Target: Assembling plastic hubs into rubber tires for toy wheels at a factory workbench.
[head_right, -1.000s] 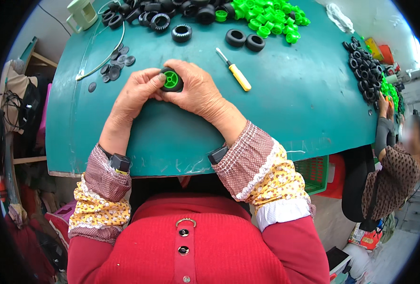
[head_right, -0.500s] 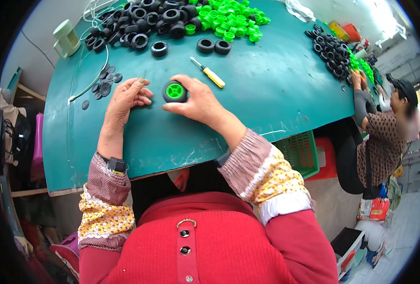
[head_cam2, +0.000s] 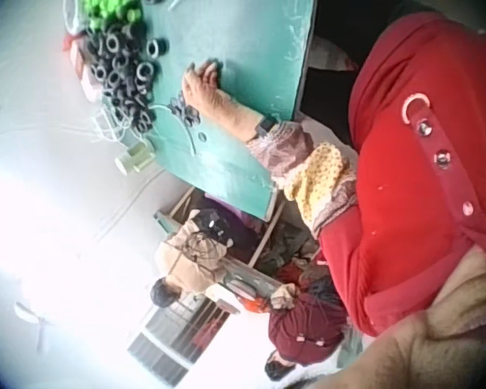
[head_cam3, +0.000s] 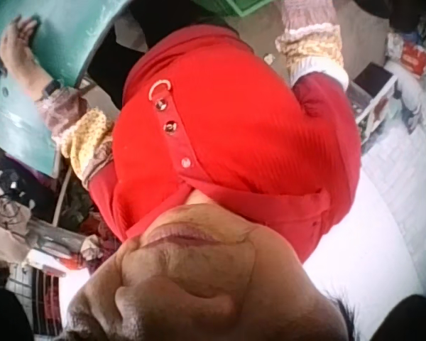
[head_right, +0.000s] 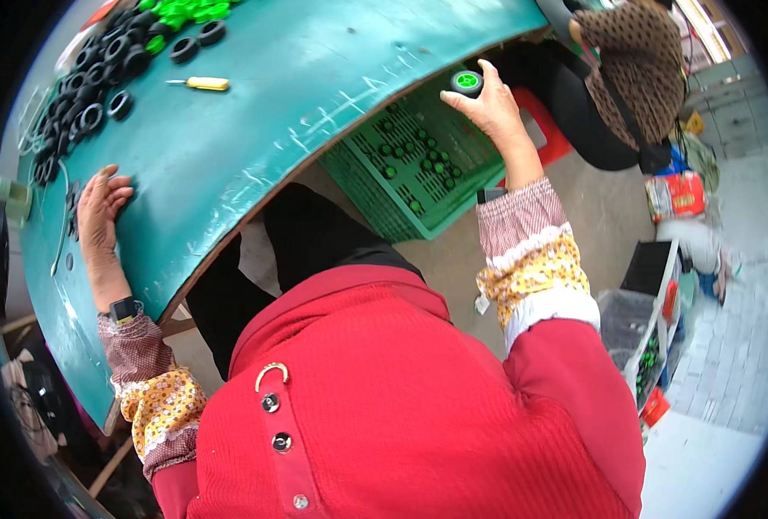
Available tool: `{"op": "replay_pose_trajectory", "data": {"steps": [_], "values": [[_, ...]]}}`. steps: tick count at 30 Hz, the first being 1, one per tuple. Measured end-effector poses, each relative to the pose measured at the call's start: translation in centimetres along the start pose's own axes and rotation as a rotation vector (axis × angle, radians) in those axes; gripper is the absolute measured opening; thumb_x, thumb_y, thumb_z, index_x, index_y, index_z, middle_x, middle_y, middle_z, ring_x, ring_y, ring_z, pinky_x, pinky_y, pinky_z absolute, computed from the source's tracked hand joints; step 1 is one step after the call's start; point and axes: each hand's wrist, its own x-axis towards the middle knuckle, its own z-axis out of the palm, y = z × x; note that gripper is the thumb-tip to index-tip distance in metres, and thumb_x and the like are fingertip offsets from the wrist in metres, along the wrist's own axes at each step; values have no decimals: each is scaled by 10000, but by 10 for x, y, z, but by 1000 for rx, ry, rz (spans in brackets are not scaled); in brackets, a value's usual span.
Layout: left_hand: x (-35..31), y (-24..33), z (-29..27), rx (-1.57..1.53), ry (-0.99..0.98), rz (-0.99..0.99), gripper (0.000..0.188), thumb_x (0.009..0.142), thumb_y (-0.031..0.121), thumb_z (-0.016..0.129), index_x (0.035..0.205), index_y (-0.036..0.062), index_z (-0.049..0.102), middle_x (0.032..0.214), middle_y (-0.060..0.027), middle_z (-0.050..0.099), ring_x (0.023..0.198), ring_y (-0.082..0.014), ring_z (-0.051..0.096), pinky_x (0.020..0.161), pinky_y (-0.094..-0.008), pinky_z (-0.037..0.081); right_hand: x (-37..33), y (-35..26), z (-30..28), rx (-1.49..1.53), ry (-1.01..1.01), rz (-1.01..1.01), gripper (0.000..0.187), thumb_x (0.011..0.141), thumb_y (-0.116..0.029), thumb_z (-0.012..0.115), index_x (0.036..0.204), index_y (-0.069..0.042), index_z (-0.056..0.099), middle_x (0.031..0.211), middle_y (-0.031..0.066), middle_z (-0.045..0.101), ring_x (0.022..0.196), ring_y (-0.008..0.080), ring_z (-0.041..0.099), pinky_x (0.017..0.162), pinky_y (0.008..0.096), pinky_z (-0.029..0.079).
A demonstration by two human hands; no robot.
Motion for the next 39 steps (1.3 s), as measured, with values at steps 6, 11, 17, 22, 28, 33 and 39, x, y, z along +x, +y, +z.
{"op": "replay_pose_trajectory", "data": {"steps": [6, 11, 17, 22, 28, 33, 39], "values": [[3, 4, 8, -12, 41, -9, 281, 853, 241, 542, 976, -12, 549, 761, -94, 619, 621, -111, 598, 540, -155, 465, -14, 43, -11, 252, 46, 180, 629, 694, -406, 661, 1144, -2, 485, 880, 162, 624, 797, 196, 605, 703, 306, 470], [2, 2, 2, -22, 112, 15, 259, 851, 214, 536, 967, -18, 536, 745, -100, 605, 587, -119, 587, 509, -161, 454, -13, 26, -10, 597, -6, 63, 234, 796, -163, 580, 943, 18, 560, 633, 20, 539, 595, 55, 487, 530, 214, 403], [-7, 7, 10, 23, 127, -13, 276, 861, 254, 504, 937, -9, 535, 696, -103, 601, 523, -121, 580, 455, -178, 441, -22, -38, 6, 780, -173, 34, 194, 814, -62, 540, 981, 36, 543, 711, 45, 577, 626, 83, 533, 567, 216, 433], [-12, 13, 7, -54, 92, -142, 270, 830, 267, 546, 915, 10, 541, 705, -97, 598, 537, -134, 586, 473, -181, 453, 16, -136, 27, 749, -354, -251, 204, 795, -76, 569, 975, 20, 559, 683, 56, 601, 636, 80, 551, 572, 216, 436], [-14, 19, 4, -91, 74, -210, 259, 835, 253, 544, 922, 9, 540, 716, -92, 596, 552, -133, 593, 496, -184, 460, 44, -263, 75, 736, -631, -585, 216, 772, -102, 589, 949, 17, 557, 630, 80, 588, 560, 113, 543, 530, 239, 428], [-8, 18, 10, -97, 58, -213, 259, 836, 252, 545, 932, 11, 544, 722, -90, 596, 554, -130, 593, 500, -184, 461, 41, -338, 111, 544, -854, -807, 254, 772, -198, 576, 949, -15, 572, 623, 129, 588, 545, 235, 567, 518, 326, 439], [-12, 20, 7, -119, 17, -175, 261, 842, 251, 540, 934, 8, 563, 752, -85, 599, 602, -116, 597, 543, -179, 458, 37, -349, 155, 674, -403, -733, 131, 770, -175, 577, 858, -79, 590, 576, 121, 567, 538, 288, 565, 505, 360, 444]]}}
